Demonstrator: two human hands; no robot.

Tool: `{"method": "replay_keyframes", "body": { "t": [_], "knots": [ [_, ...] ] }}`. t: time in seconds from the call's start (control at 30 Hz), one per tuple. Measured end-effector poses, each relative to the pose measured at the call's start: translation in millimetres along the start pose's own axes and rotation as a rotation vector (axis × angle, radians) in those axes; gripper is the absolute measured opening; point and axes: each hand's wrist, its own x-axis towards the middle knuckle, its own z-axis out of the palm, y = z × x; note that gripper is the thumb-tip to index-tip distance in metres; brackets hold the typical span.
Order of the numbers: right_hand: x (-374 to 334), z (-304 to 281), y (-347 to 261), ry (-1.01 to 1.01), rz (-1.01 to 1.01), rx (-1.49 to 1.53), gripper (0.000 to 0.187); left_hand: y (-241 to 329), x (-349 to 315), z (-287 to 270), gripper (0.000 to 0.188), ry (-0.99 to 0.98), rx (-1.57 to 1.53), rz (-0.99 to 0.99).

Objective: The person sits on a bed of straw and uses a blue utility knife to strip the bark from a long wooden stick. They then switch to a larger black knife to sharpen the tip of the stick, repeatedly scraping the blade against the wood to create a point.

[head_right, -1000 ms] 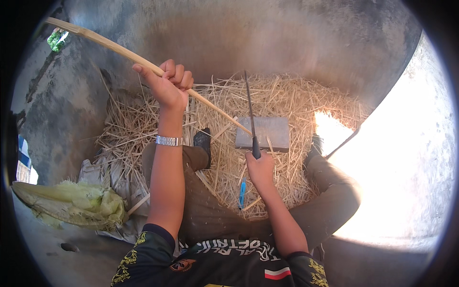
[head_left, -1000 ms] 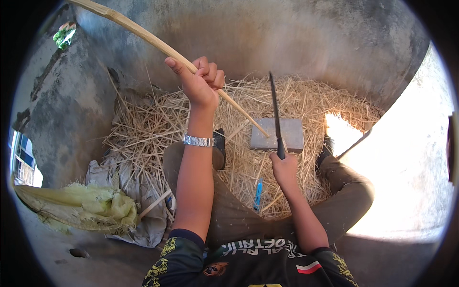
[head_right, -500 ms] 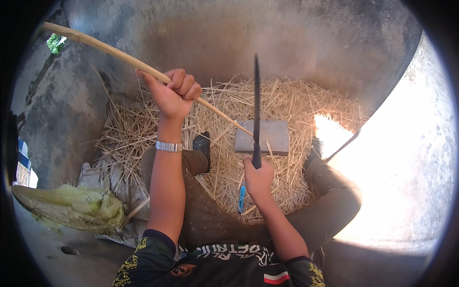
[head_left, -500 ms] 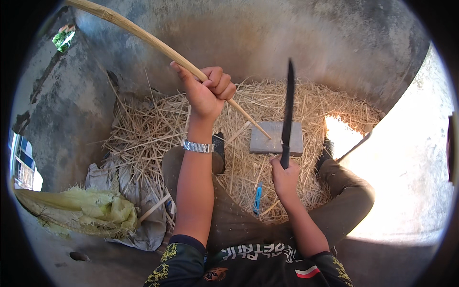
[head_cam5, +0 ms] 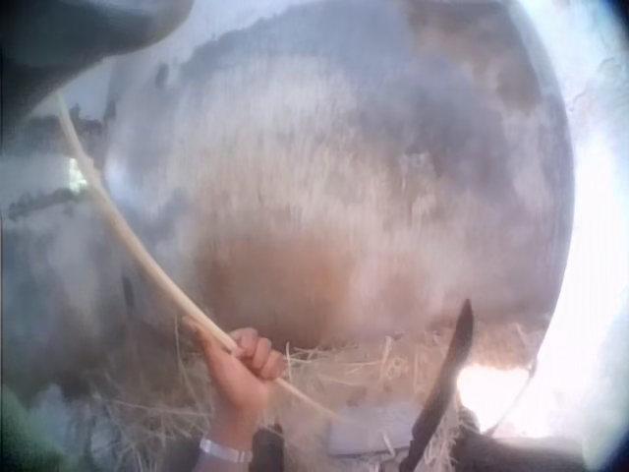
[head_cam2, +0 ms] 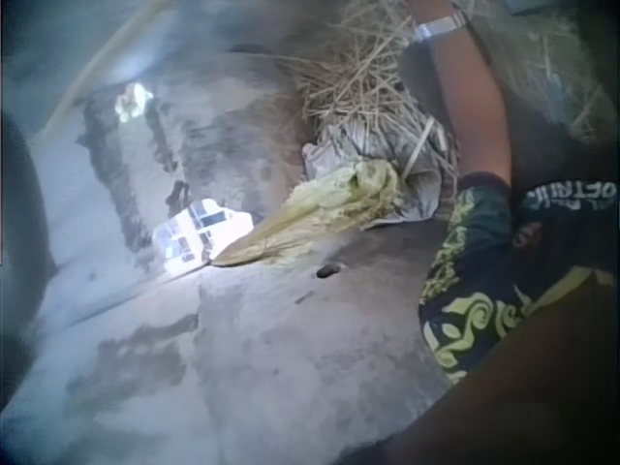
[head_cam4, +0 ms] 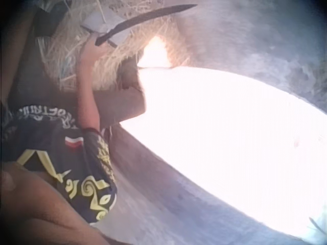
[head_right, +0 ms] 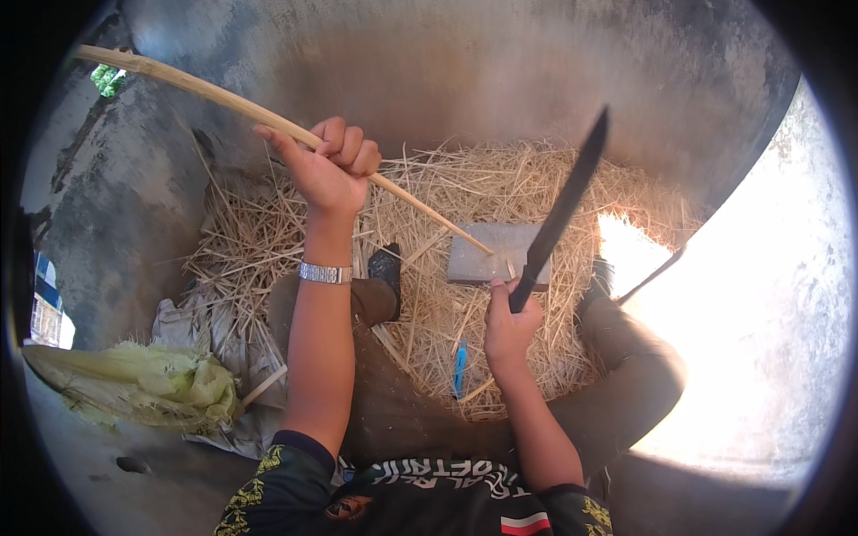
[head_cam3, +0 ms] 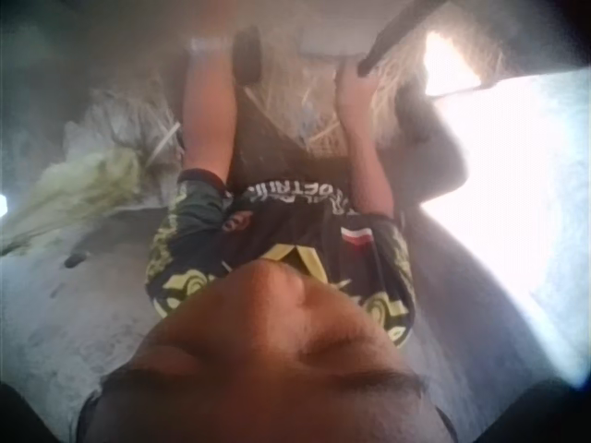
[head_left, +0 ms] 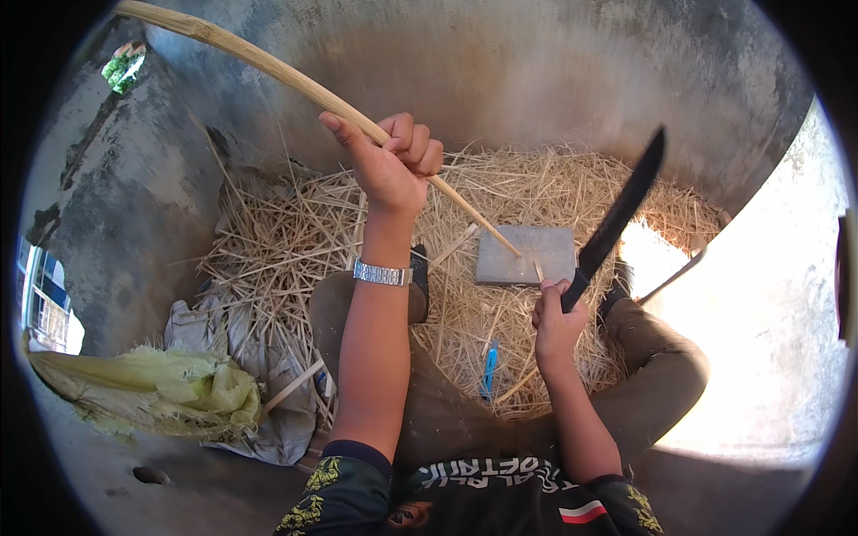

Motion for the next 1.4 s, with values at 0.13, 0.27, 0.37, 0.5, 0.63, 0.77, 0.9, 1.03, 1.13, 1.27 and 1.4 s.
{"method": "replay_keyframes", "body": {
  "t": [0.13,0.27,0.37,0.5,0.63,0.77,0.9,1.03,1.13,1.27,1.4],
  "knots": [
    [-21,1,72,-0.075,0.305,-0.151,0.021,-3,3,18,0.081,0.144,0.064,0.038],
    [-17,2,73,-0.181,0.442,-0.424,0.026,0,5,17,0.082,0.222,0.073,0.031],
    [-24,21,-8,-0.092,0.132,-0.422,0.032,4,1,9,0.082,0.268,0.114,0.061],
    [-21,16,43,0.029,-0.01,0.034,0.032,-1,6,20,0.082,0.236,0.075,0.052],
    [-8,-1,59,-0.187,0.329,-0.58,0.03,-5,3,30,0.081,0.229,0.131,0.066],
    [-3,5,2,-0.151,0.151,-0.623,0.033,-3,-2,17,0.081,0.242,0.177,0.08],
    [-8,15,-9,-0.013,-0.103,-0.055,0.03,1,-1,21,0.08,0.148,0.171,0.062],
    [-4,5,24,-0.31,0.749,-0.261,0.032,-5,2,27,0.081,-0.077,0.154,-0.019],
    [2,1,-2,-0.257,0.314,-0.72,0.03,3,-2,18,0.081,-0.067,0.081,-0.012],
    [-4,7,-41,-0.089,0.095,-0.246,0.03,4,-5,16,0.081,-0.012,0.091,-0.002],
    [-12,3,32,0.029,-0.075,-0.165,0.029,-5,0,27,0.08,0.002,0.084,-0.016]
  ]
}}
